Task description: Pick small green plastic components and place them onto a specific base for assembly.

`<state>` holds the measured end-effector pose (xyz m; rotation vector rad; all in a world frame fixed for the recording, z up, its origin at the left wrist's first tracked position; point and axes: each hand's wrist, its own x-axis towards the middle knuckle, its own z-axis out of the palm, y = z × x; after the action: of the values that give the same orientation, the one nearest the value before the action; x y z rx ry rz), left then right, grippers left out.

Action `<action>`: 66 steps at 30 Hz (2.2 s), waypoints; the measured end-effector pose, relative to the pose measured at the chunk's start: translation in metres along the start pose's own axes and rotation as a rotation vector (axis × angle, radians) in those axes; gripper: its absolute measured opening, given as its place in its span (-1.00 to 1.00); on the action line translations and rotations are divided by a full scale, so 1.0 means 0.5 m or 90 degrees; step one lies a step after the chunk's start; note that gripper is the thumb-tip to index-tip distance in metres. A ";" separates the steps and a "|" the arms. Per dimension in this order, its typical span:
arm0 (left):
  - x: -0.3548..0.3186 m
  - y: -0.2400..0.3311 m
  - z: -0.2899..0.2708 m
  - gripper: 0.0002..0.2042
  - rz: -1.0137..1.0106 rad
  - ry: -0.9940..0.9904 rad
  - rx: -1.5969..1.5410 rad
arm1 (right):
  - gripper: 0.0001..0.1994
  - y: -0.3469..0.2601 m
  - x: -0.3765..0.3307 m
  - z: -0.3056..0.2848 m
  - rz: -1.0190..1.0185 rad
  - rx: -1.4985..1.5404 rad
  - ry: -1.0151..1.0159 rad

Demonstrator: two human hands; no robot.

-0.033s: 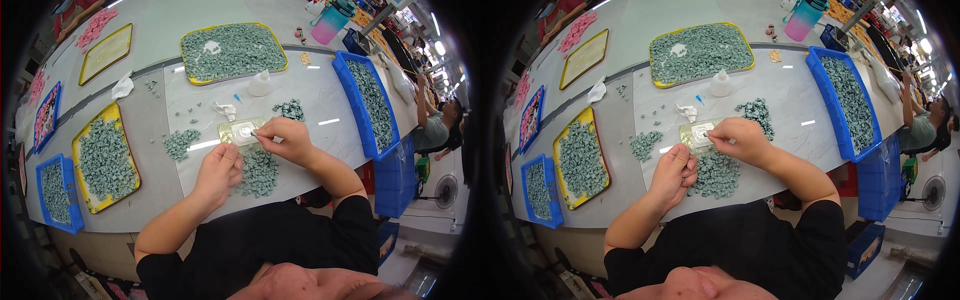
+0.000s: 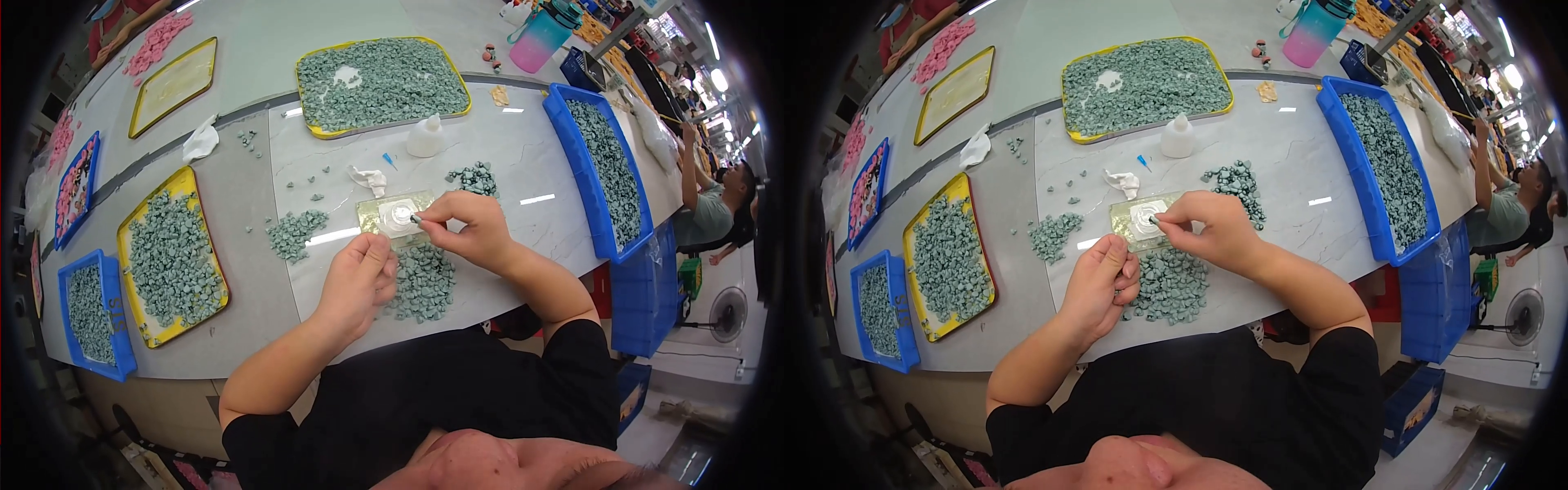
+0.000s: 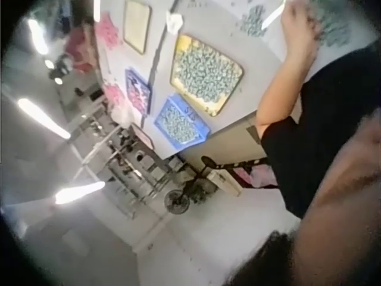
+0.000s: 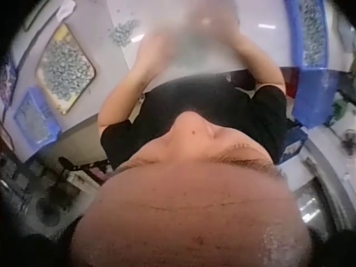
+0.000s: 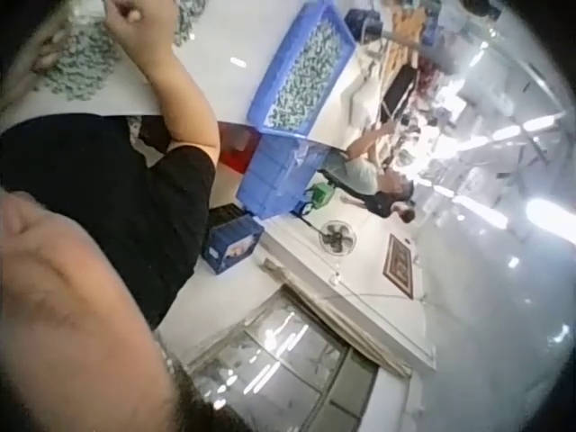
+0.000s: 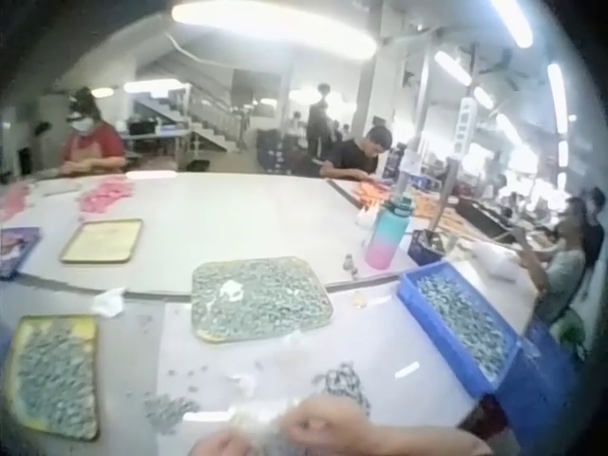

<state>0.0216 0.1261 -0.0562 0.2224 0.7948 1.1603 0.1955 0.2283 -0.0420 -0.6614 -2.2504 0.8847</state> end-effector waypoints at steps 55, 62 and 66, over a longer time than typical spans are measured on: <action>-0.014 0.006 0.007 -0.88 0.057 -0.015 0.121 | -0.81 -0.013 0.003 0.023 -0.116 0.076 -0.024; -0.020 0.006 0.014 -0.87 -0.063 -0.030 0.186 | -0.86 -0.013 0.026 -0.042 0.049 0.006 -0.072; -0.021 0.007 0.016 -0.88 -0.080 -0.045 0.151 | -0.84 0.020 0.023 -0.062 0.087 -0.173 -0.060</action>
<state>0.0228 0.1202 -0.0441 0.4026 0.8718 0.9349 0.2117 0.2550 -0.0270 -0.9233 -2.4584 0.6903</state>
